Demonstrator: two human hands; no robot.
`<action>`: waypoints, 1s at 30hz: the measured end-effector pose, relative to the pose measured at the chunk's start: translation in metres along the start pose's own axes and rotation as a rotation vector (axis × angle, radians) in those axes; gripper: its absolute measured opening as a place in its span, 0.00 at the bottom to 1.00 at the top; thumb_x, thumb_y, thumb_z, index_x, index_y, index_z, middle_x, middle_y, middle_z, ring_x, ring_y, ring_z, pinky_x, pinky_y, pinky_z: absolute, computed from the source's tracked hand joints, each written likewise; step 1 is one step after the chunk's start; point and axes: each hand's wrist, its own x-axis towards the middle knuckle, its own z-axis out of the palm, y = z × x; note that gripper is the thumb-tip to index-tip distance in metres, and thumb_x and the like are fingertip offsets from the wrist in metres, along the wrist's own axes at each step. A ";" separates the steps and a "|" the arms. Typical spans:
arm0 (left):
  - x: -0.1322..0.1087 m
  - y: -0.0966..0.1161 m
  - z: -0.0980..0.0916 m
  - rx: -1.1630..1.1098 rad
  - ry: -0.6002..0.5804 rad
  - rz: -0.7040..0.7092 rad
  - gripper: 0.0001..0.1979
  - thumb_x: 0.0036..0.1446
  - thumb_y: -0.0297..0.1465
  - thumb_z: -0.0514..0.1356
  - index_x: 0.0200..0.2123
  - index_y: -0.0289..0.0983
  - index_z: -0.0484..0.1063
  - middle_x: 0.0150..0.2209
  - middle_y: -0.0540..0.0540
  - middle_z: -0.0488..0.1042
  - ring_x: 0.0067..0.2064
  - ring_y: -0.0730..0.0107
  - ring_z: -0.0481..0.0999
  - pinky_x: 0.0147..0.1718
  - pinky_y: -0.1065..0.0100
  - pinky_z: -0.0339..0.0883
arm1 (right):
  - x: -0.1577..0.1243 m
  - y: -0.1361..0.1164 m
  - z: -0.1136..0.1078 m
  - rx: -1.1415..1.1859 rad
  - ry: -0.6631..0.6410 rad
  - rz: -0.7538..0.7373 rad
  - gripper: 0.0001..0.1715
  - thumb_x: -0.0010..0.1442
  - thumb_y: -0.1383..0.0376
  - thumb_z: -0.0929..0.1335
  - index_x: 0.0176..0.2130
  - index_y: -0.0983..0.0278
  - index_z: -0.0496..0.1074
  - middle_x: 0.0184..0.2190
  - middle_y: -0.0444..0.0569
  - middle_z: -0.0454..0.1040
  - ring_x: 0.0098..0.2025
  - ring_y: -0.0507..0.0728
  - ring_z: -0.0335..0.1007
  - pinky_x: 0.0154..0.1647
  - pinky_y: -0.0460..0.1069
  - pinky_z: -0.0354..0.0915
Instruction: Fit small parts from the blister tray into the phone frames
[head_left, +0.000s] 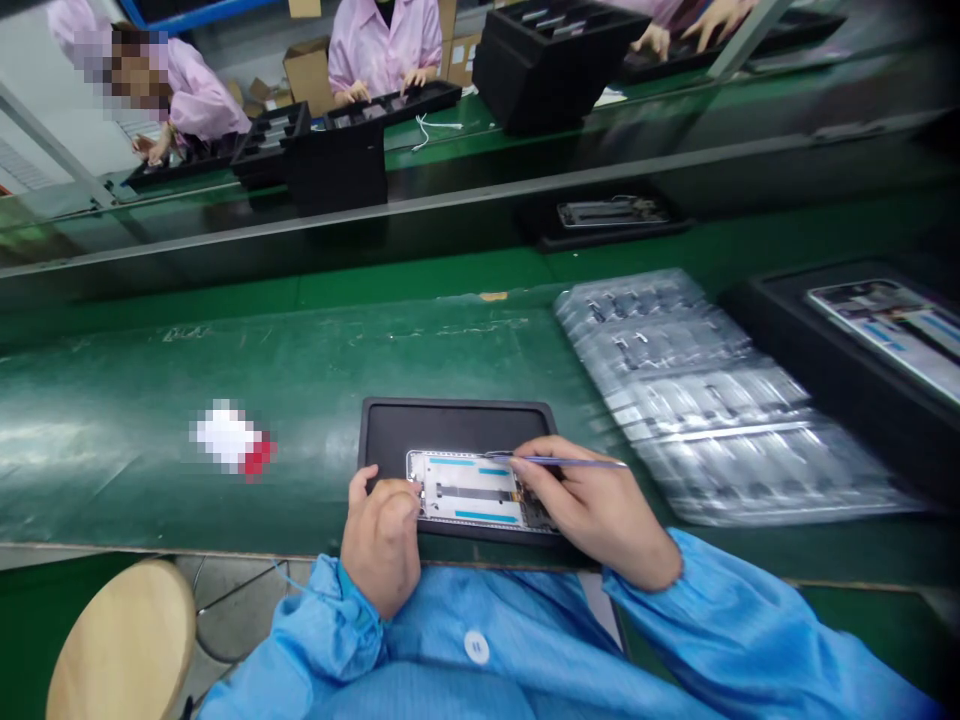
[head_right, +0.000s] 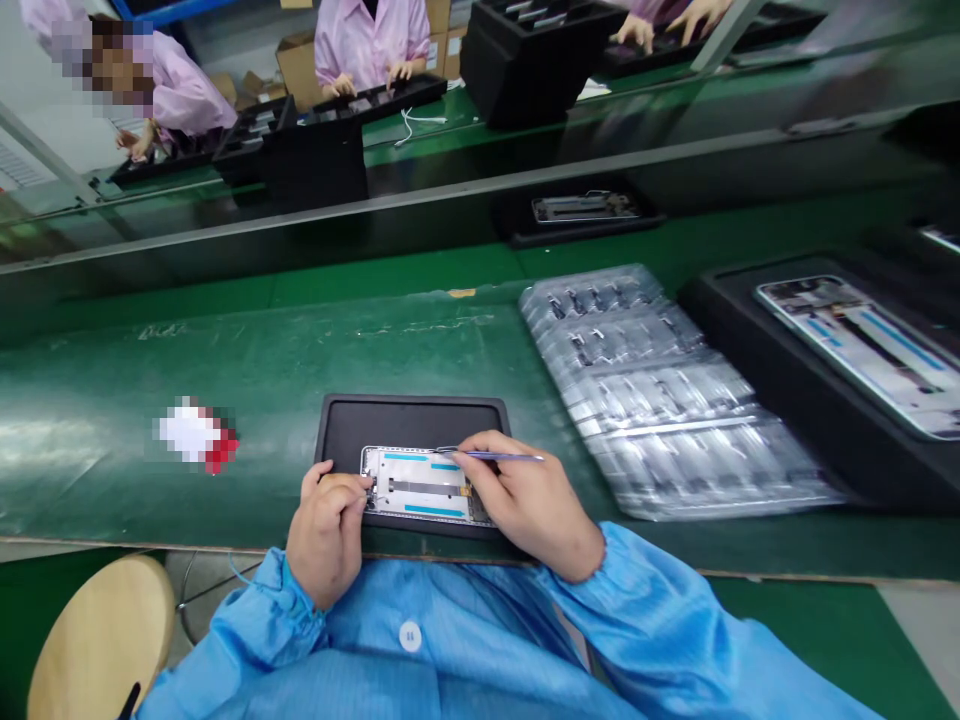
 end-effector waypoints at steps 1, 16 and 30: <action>0.000 0.000 0.000 -0.004 -0.004 -0.005 0.13 0.60 0.16 0.51 0.41 0.40 0.61 0.38 0.48 0.77 0.43 0.69 0.79 0.59 0.44 0.61 | 0.000 0.000 0.000 -0.001 0.000 0.006 0.13 0.66 0.57 0.65 0.36 0.59 0.76 0.34 0.43 0.80 0.35 0.54 0.78 0.39 0.47 0.70; 0.003 0.004 -0.001 -0.018 0.031 -0.003 0.12 0.62 0.18 0.52 0.44 0.40 0.61 0.41 0.46 0.78 0.42 0.67 0.79 0.54 0.49 0.67 | -0.004 -0.003 0.011 -0.023 0.090 -0.069 0.13 0.68 0.59 0.64 0.38 0.61 0.75 0.35 0.46 0.81 0.37 0.56 0.78 0.43 0.49 0.71; 0.001 0.003 0.001 -0.034 0.028 -0.021 0.12 0.62 0.18 0.51 0.43 0.41 0.61 0.41 0.45 0.78 0.42 0.66 0.78 0.53 0.49 0.67 | -0.005 -0.001 0.008 -0.013 0.067 -0.013 0.12 0.67 0.59 0.65 0.36 0.60 0.75 0.34 0.45 0.80 0.37 0.56 0.78 0.43 0.49 0.71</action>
